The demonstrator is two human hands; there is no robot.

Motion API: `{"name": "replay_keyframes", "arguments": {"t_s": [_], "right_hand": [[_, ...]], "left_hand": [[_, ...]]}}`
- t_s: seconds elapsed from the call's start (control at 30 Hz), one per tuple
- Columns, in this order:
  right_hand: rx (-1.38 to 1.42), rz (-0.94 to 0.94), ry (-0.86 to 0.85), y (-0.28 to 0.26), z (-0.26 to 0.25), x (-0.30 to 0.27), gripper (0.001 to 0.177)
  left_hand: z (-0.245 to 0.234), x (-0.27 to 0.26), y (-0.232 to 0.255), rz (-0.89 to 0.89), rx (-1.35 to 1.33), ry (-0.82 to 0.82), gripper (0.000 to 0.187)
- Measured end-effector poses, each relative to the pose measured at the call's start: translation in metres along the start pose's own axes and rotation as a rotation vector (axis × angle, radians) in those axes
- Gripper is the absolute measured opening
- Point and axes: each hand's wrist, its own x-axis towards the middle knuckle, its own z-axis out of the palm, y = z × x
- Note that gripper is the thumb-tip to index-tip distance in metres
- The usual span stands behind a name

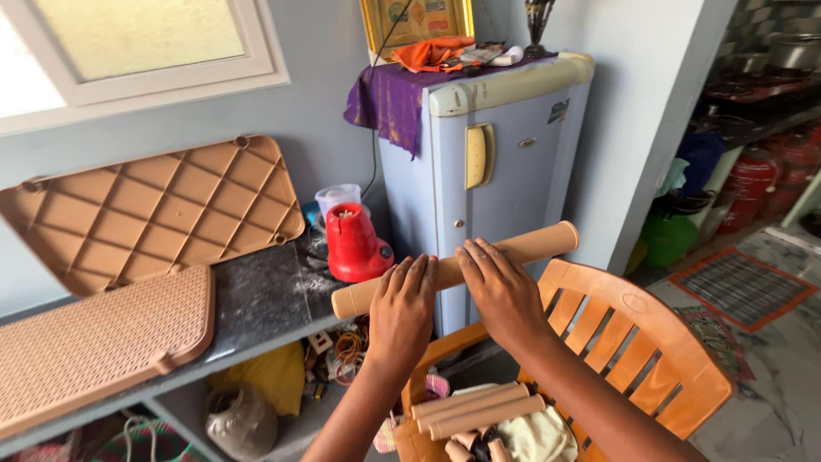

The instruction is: The person assembles a plastic stool by inserting cylindrical cardboard tubes into the leg sockets and attaching black plastic feet. They handle the tubes and feet one at a time, aligning and pressing them into place on the inverted stool frame.

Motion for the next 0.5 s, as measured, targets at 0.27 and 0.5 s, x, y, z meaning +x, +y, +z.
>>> {"name": "replay_keyframes", "arguments": {"t_s": [0.27, 0.5], "right_hand": [[0.033, -0.035, 0.009, -0.013, -0.022, -0.012, 0.044], [0.085, -0.066, 0.028, -0.012, -0.031, -0.014, 0.042]], "left_hand": [[-0.026, -0.017, 0.022, -0.044, 0.055, -0.051, 0.053], [-0.035, -0.02, 0.036, -0.087, 0.103, -0.054, 0.052]]}}
